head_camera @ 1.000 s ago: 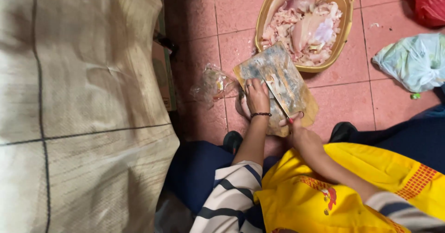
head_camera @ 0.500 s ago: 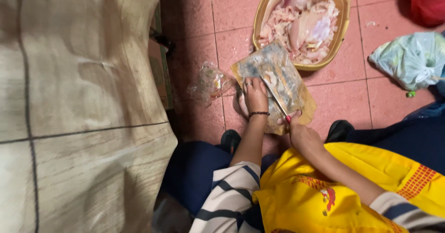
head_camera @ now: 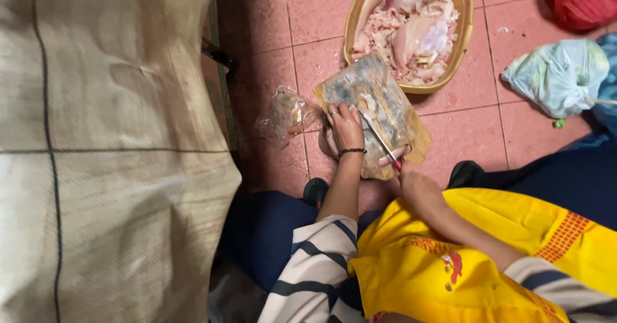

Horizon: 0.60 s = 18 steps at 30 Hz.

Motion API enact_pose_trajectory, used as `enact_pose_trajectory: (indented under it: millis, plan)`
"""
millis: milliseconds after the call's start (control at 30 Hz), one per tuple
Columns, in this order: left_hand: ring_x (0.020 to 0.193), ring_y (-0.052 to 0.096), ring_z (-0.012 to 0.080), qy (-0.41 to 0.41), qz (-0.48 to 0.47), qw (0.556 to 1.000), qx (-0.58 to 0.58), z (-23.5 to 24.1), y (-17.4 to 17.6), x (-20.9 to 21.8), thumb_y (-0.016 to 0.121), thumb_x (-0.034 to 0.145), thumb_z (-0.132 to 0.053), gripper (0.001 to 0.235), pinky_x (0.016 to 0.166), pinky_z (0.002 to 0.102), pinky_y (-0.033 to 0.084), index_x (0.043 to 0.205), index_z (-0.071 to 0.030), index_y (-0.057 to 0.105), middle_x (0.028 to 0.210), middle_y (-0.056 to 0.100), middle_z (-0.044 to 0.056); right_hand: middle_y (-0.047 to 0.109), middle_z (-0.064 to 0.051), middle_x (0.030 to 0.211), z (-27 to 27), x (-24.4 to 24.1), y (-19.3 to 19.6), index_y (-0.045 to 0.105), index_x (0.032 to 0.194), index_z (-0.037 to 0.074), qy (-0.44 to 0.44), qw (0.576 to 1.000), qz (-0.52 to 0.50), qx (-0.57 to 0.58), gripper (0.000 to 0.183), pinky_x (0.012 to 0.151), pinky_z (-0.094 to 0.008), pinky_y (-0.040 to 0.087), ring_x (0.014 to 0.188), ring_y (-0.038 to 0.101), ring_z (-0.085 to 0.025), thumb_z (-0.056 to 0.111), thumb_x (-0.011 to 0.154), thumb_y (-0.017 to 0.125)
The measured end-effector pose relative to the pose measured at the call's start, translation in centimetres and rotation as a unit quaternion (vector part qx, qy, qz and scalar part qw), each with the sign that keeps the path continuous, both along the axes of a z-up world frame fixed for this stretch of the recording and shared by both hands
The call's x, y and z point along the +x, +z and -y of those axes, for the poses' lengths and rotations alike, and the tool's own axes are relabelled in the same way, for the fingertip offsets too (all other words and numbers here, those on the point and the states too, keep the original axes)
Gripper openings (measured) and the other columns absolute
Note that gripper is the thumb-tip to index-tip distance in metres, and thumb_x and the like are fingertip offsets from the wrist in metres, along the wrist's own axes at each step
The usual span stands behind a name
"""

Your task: Slicing raw chicken breasts into thin strips on a cutting board.

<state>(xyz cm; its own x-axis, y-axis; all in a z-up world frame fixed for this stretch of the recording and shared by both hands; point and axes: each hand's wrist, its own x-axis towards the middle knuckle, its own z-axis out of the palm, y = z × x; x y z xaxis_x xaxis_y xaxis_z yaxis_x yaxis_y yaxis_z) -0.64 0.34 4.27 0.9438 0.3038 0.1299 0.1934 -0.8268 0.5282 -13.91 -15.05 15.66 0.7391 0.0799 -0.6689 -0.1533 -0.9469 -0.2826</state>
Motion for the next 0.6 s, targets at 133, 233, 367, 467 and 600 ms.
enact_pose_trajectory:
  millis: [133,233,367,467,600]
  plan:
    - [0.125,0.051,0.0259,-0.005,-0.016,1.000,0.014,-0.5,0.0,0.1,0.064,0.096,-0.030,0.022,0.080,0.051,0.060,0.108,-0.015,0.054,0.126,0.046,0.004,0.075,-0.029,0.099,0.7,3.8,0.6,0.042,0.123,0.004,-0.021,0.999,0.032,-0.018,0.030,0.093,-0.060,0.054,0.102,0.072,-0.050,0.020,0.101,0.029]
    - [0.121,0.049,0.0287,-0.011,-0.005,1.000,-0.009,-1.2,-0.5,-0.3,0.070,0.089,-0.031,0.026,0.077,0.053,0.060,0.106,-0.019,0.055,0.123,0.045,0.002,0.073,-0.031,0.098,2.6,4.3,-2.6,0.041,0.119,0.004,-0.016,0.998,0.057,-0.030,0.026,0.093,-0.059,0.055,0.101,0.071,-0.052,0.020,0.102,0.030]
    - [0.104,0.059,0.0290,-0.032,-0.074,0.985,-0.155,-0.5,-1.0,0.4,0.073,0.087,-0.018,0.031,0.075,0.046,0.060,0.113,-0.017,0.058,0.115,0.049,0.006,0.074,-0.030,0.095,1.4,3.6,0.8,0.041,0.115,0.007,-0.034,0.999,0.042,-0.007,0.027,0.091,-0.060,0.054,0.100,0.071,-0.052,0.031,0.103,0.037]
    - [0.098,0.064,0.0330,-0.066,-0.023,0.973,-0.218,0.4,-0.9,0.1,0.070,0.086,-0.006,0.033,0.078,0.044,0.059,0.116,-0.014,0.059,0.113,0.051,0.010,0.074,-0.029,0.093,0.8,2.7,0.4,0.042,0.116,0.007,-0.026,0.998,0.054,-0.004,0.029,0.092,-0.058,0.054,0.099,0.072,-0.051,0.033,0.107,0.037]
    - [0.106,0.065,0.0364,-0.114,0.053,0.985,-0.118,1.5,1.9,-1.2,0.073,0.084,-0.012,0.026,0.087,0.047,0.059,0.109,-0.012,0.065,0.112,0.055,0.010,0.074,-0.027,0.093,0.6,2.8,2.6,0.042,0.115,0.008,-0.010,0.998,0.061,-0.012,0.029,0.092,-0.059,0.055,0.099,0.072,-0.051,0.035,0.108,0.035]
